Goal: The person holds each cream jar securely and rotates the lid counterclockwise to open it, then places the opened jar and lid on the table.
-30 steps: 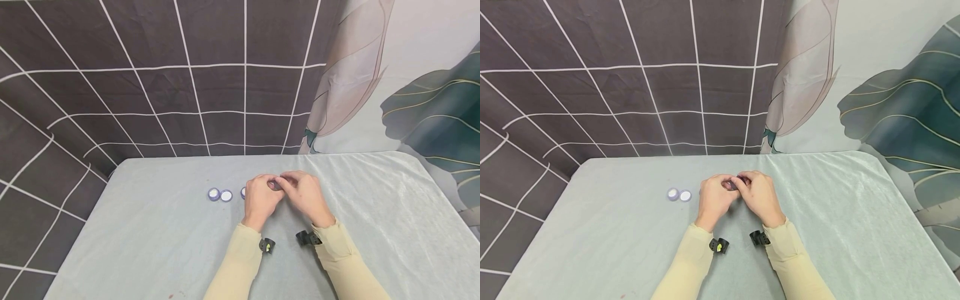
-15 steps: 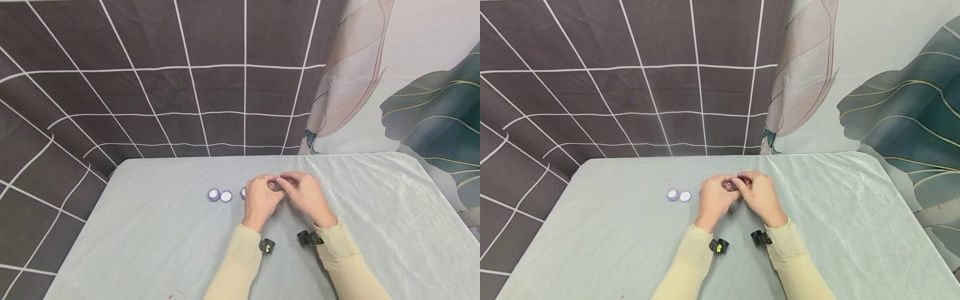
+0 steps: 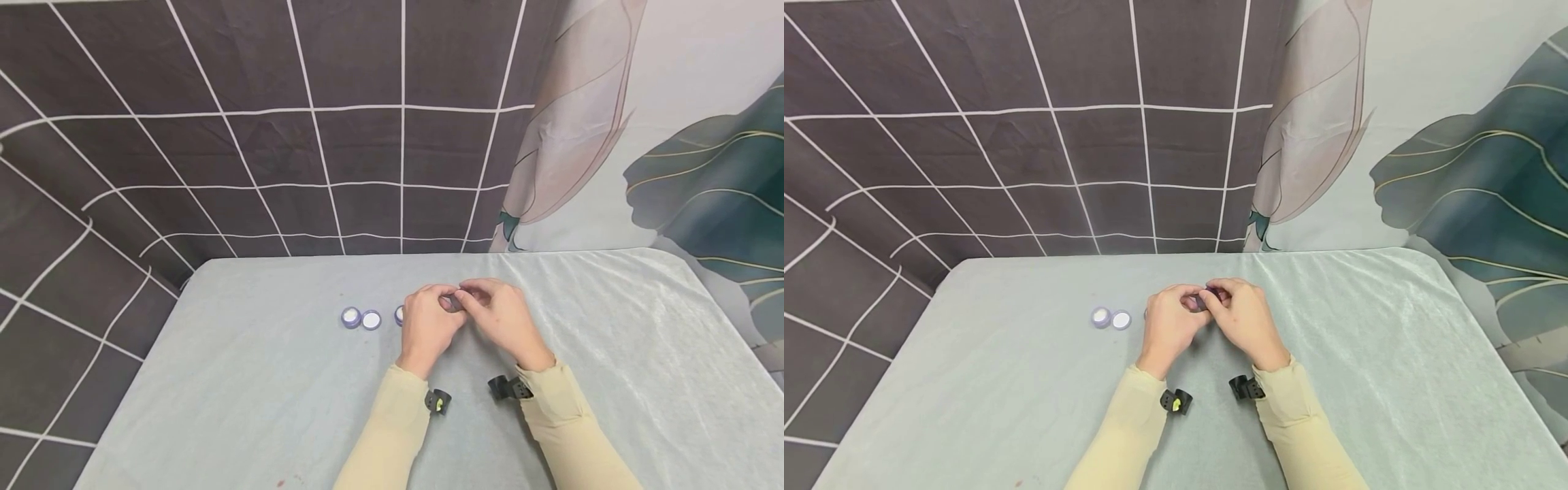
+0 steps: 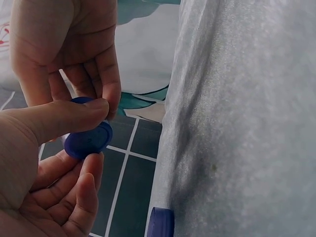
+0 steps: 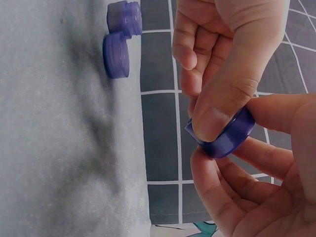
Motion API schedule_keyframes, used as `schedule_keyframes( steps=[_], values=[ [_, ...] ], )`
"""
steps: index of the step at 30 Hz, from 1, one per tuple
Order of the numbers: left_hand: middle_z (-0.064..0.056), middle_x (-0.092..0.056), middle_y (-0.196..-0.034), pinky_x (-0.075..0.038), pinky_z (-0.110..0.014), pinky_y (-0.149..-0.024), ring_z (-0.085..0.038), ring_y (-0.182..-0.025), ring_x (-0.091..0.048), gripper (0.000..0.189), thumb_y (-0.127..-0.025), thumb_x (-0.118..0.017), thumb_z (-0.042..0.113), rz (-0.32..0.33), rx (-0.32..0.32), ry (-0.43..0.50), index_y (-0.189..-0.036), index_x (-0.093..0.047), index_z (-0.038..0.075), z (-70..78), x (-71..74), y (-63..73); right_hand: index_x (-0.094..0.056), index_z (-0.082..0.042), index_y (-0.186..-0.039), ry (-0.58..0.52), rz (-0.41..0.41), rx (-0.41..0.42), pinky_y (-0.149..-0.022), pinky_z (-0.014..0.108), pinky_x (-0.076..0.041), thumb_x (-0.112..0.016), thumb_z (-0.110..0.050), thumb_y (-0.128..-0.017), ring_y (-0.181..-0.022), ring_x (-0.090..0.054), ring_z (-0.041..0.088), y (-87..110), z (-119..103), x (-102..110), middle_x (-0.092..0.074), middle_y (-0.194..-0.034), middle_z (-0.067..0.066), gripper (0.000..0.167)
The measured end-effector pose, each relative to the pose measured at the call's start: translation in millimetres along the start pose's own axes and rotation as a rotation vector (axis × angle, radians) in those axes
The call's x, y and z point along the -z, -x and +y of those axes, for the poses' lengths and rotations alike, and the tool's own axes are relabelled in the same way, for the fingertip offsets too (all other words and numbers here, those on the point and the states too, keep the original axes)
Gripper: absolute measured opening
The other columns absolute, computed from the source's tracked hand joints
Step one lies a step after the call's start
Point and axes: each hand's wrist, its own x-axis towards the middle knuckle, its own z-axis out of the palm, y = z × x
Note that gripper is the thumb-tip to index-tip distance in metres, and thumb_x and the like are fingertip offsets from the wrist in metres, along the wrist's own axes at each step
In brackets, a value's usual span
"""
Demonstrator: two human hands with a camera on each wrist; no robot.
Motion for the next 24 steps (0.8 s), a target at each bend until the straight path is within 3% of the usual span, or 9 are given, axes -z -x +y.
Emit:
schedule_keyframes(
  steps=[16, 24],
  values=[
    [0.008, -0.066, -0.073, -0.050, -0.026, -0.072, -0.007, -0.072, -0.059, 0.027, -0.075, -0.083, 0.026, 0.011, -0.024, 0.012, -0.099, -0.080, 0.015, -0.6, 0.1, 0.0, -0.073, 0.000, -0.111, -0.018, -0.001, 0.009, -0.078, 0.044, -0.057, -0.067, -0.016, -0.092, -0.086, -0.073, 0.025, 0.1, -0.6, 0.8, -0.073, -0.102, 0.014, 0.025],
    [0.009, -0.065, -0.074, -0.050, -0.026, -0.073, -0.007, -0.073, -0.060, 0.028, -0.074, -0.083, 0.027, -0.008, -0.006, 0.006, -0.100, -0.080, 0.015, -1.0, 0.3, -0.7, -0.073, -0.002, -0.109, 0.005, 0.020, 0.031, -0.078, 0.043, -0.056, -0.067, -0.017, -0.089, -0.087, -0.071, 0.025, -0.1, -0.1, -0.9, -0.072, -0.101, 0.012, 0.026]
  ],
)
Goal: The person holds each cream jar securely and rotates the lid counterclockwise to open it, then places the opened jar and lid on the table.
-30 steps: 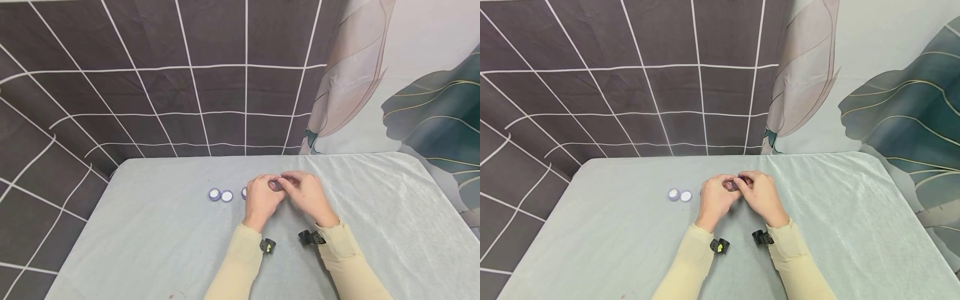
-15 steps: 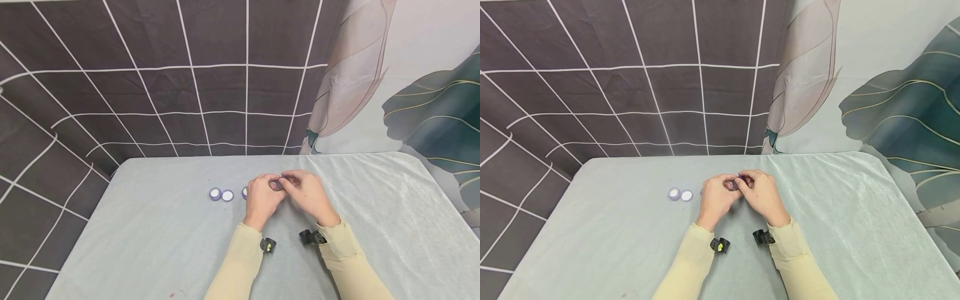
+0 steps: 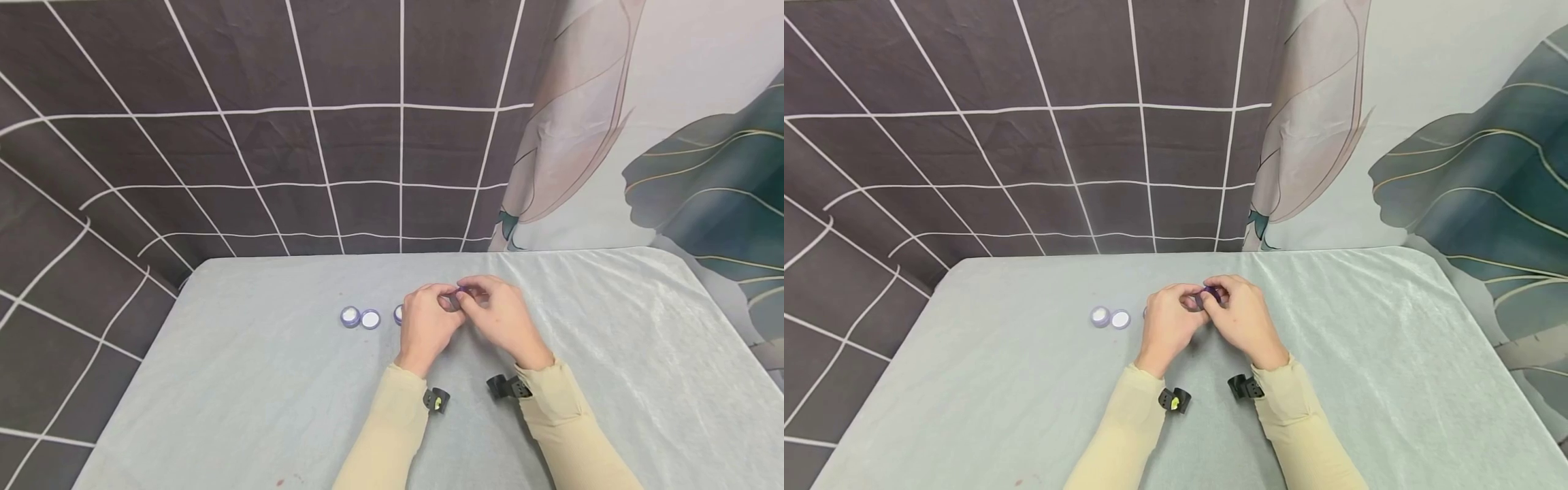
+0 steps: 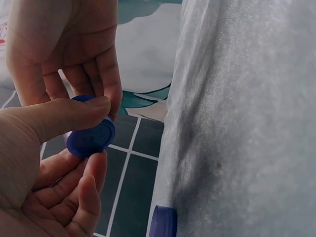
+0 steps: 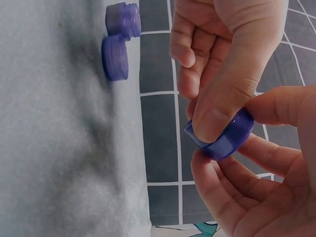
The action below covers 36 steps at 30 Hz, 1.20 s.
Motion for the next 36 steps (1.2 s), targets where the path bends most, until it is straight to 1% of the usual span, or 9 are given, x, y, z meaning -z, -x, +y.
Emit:
schedule_keyframes(
  steps=[3, 6, 11, 15, 20, 27, 36],
  values=[
    [0.010, -0.063, -0.072, -0.048, -0.026, -0.071, -0.006, -0.070, -0.057, 0.028, -0.075, -0.083, 0.026, -0.004, 0.001, 0.001, -0.100, -0.080, 0.015, 0.0, 0.5, -0.3, -0.073, -0.001, -0.110, -0.006, -0.001, 0.002, -0.080, 0.044, -0.056, -0.066, -0.017, -0.090, -0.088, -0.072, 0.027, 0.3, 0.0, 0.2, -0.072, -0.102, 0.012, 0.026],
    [0.010, -0.063, -0.072, -0.048, -0.024, -0.070, -0.005, -0.069, -0.057, 0.028, -0.074, -0.084, 0.027, -0.004, 0.000, 0.002, -0.099, -0.080, 0.015, 0.0, 1.0, -0.5, -0.070, 0.000, -0.116, -0.037, -0.007, -0.002, -0.081, 0.046, -0.056, -0.067, -0.017, -0.093, -0.089, -0.072, 0.029, 0.4, 0.1, 0.6, -0.072, -0.103, 0.015, 0.029],
    [0.008, -0.065, -0.074, -0.046, -0.024, -0.069, -0.004, -0.070, -0.057, 0.031, -0.071, -0.087, 0.027, -0.007, 0.003, 0.005, -0.099, -0.080, 0.016, 0.7, 1.5, -0.3, -0.066, 0.003, -0.122, -0.064, -0.011, -0.026, -0.083, 0.047, -0.056, -0.066, -0.025, -0.097, -0.090, -0.072, 0.031, -0.9, 0.2, 1.3, -0.072, -0.104, 0.018, 0.038],
    [0.008, -0.064, -0.075, -0.046, -0.025, -0.070, -0.004, -0.071, -0.057, 0.032, -0.070, -0.088, 0.026, -0.014, 0.010, 0.002, -0.099, -0.079, 0.017, 1.2, 1.1, 0.3, -0.067, 0.003, -0.120, -0.050, -0.015, -0.045, -0.080, 0.045, -0.056, -0.067, -0.030, -0.097, -0.087, -0.072, 0.027, -1.7, -0.5, 1.6, -0.073, -0.102, 0.016, 0.041],
    [0.009, -0.062, -0.074, -0.045, -0.026, -0.070, -0.005, -0.071, -0.056, 0.032, -0.070, -0.088, 0.025, -0.013, 0.012, 0.002, -0.099, -0.078, 0.016, 1.1, 0.6, 1.1, -0.069, 0.002, -0.118, -0.029, -0.009, -0.049, -0.075, 0.041, -0.056, -0.069, -0.032, -0.095, -0.082, -0.071, 0.022, -2.1, -1.8, 1.2, -0.073, -0.096, 0.011, 0.041],
    [0.009, -0.061, -0.074, -0.045, -0.026, -0.070, -0.005, -0.070, -0.055, 0.034, -0.069, -0.089, 0.026, -0.012, 0.015, -0.001, -0.099, -0.078, 0.015, 0.9, 0.6, 1.5, -0.071, 0.001, -0.115, -0.004, 0.020, -0.062, -0.074, 0.039, -0.052, -0.071, -0.034, -0.093, -0.079, -0.068, 0.020, -2.0, -2.0, -0.4, -0.073, -0.092, 0.009, 0.041],
    [0.007, -0.062, -0.075, -0.046, -0.025, -0.069, -0.007, -0.071, -0.055, 0.032, -0.070, -0.088, 0.022, -0.008, 0.010, 0.003, -0.098, -0.077, 0.013, 1.0, 0.1, 2.0, -0.071, 0.001, -0.114, -0.016, 0.017, -0.097, -0.070, 0.037, -0.054, -0.071, -0.036, -0.092, -0.077, -0.069, 0.017, -1.5, -1.7, -2.1, -0.074, -0.092, 0.008, 0.043]
  ],
)
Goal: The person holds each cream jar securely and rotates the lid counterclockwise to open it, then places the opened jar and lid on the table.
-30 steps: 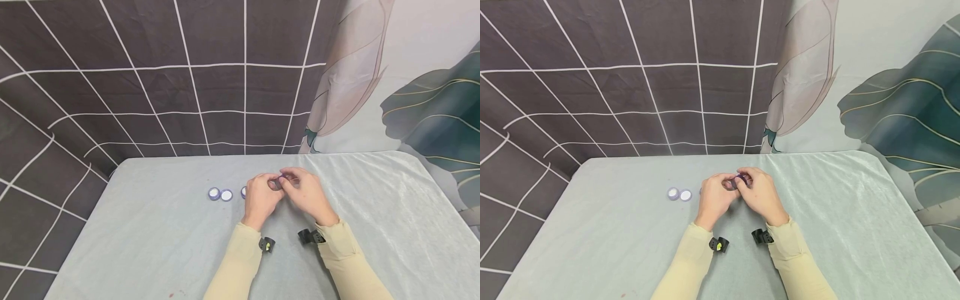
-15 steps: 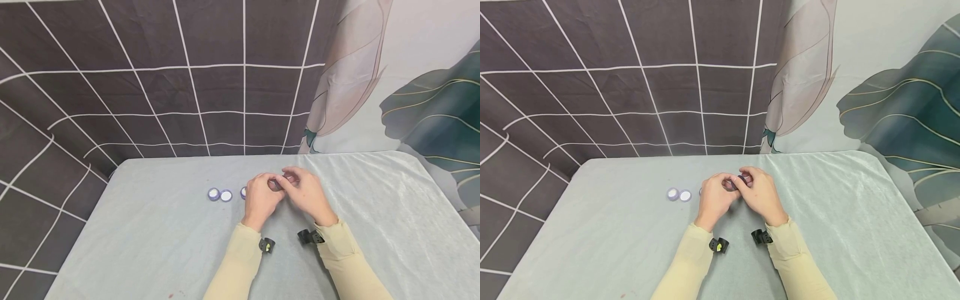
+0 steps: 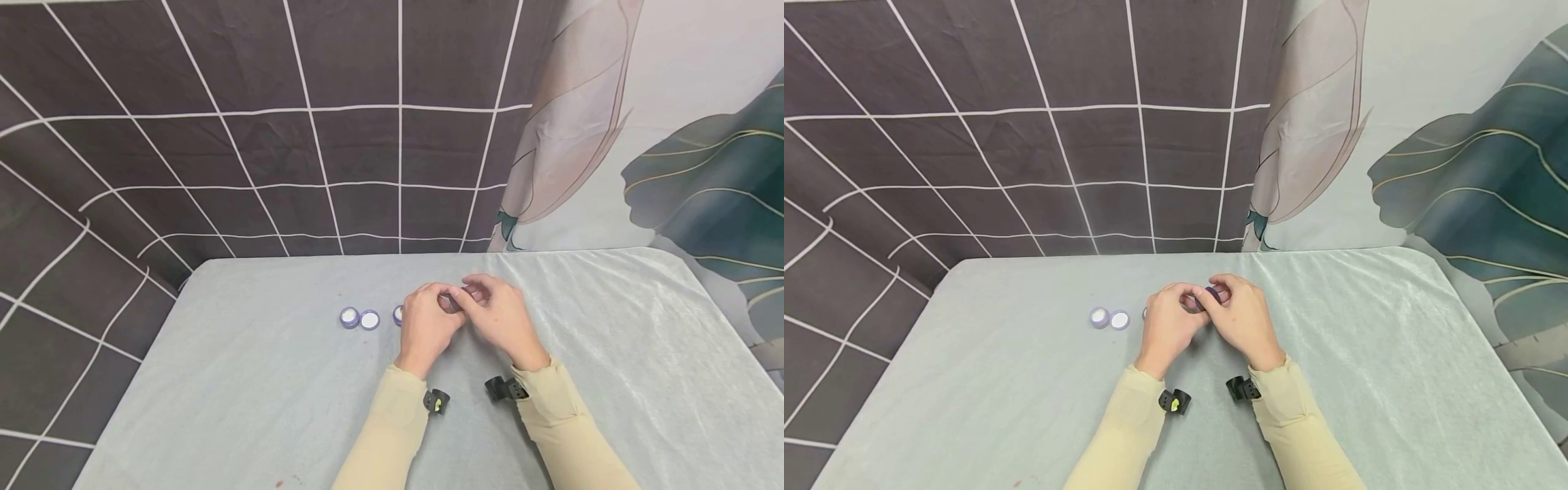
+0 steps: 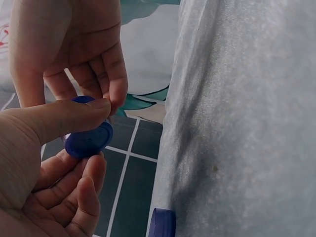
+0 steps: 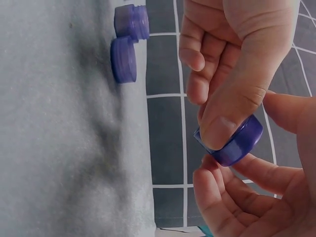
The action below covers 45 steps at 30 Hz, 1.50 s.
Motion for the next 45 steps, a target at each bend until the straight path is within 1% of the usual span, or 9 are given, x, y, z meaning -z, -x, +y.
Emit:
schedule_keyframes(
  steps=[11, 22, 37, 45],
  values=[
    [0.006, -0.062, -0.077, -0.046, -0.026, -0.069, -0.008, -0.071, -0.055, 0.030, -0.070, -0.087, 0.021, 0.002, -0.001, -0.005, -0.097, -0.076, 0.012, 0.4, -0.2, 0.4, -0.073, -0.002, -0.112, 0.025, 0.003, -0.015, -0.071, 0.037, -0.053, -0.070, -0.037, -0.092, -0.077, -0.069, 0.017, 0.4, 0.1, -1.4, -0.074, -0.089, 0.006, 0.041],
    [0.005, -0.063, -0.077, -0.046, -0.027, -0.071, -0.007, -0.072, -0.056, 0.030, -0.071, -0.087, 0.022, 0.001, 0.000, -0.013, -0.098, -0.076, 0.013, 0.8, -0.5, 0.1, -0.075, -0.004, -0.104, 0.037, 0.008, -0.008, -0.069, 0.037, -0.053, -0.069, -0.032, -0.093, -0.075, -0.069, 0.017, 0.4, -1.4, -1.1, -0.074, -0.084, 0.005, 0.030],
    [0.008, -0.061, -0.076, -0.046, -0.026, -0.071, -0.007, -0.071, -0.056, 0.030, -0.070, -0.087, 0.022, -0.007, 0.011, -0.003, -0.097, -0.077, 0.015, 1.3, -0.4, 0.4, -0.076, -0.003, -0.102, 0.037, 0.015, 0.003, -0.069, 0.036, -0.052, -0.068, -0.029, -0.094, -0.073, -0.069, 0.016, 1.4, -0.2, -1.2, -0.075, -0.083, 0.005, 0.028],
    [0.008, -0.061, -0.076, -0.046, -0.025, -0.069, -0.006, -0.071, -0.055, 0.031, -0.070, -0.087, 0.022, -0.009, 0.004, 0.003, -0.099, -0.077, 0.014, 0.9, -1.2, 0.3, -0.076, -0.004, -0.102, 0.041, 0.015, 0.009, -0.068, 0.036, -0.052, -0.068, -0.029, -0.094, -0.071, -0.067, 0.016, 0.6, 0.0, -1.8, -0.074, -0.081, 0.004, 0.027]
  ],
)
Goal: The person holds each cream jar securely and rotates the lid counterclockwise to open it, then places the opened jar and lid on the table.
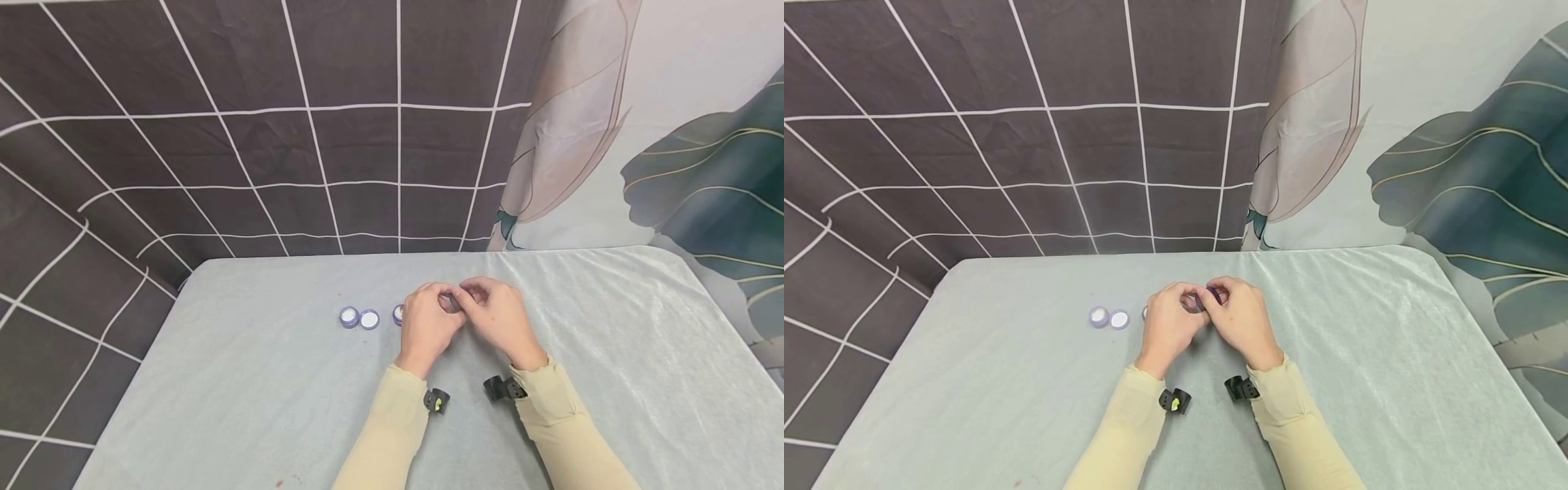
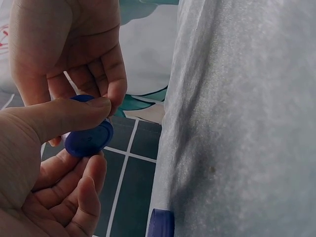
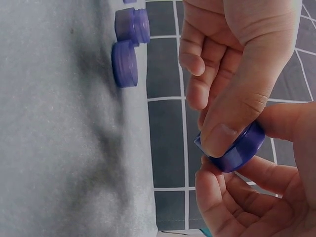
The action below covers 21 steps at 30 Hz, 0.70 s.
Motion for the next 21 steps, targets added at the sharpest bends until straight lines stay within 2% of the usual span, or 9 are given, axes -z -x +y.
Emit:
schedule_keyframes(
  steps=[21],
  values=[
    [0.006, -0.063, -0.077, -0.047, -0.025, -0.071, -0.007, -0.072, -0.055, 0.030, -0.070, -0.085, 0.021, 0.007, -0.027, -0.002, -0.098, -0.077, 0.014, -0.4, -0.5, -0.2, -0.076, -0.004, -0.102, 0.002, 0.021, 0.028, -0.071, 0.040, -0.051, -0.067, -0.025, -0.094, -0.072, -0.067, 0.017, -0.4, 2.0, -0.1, -0.075, -0.085, 0.006, 0.025]
  ],
)
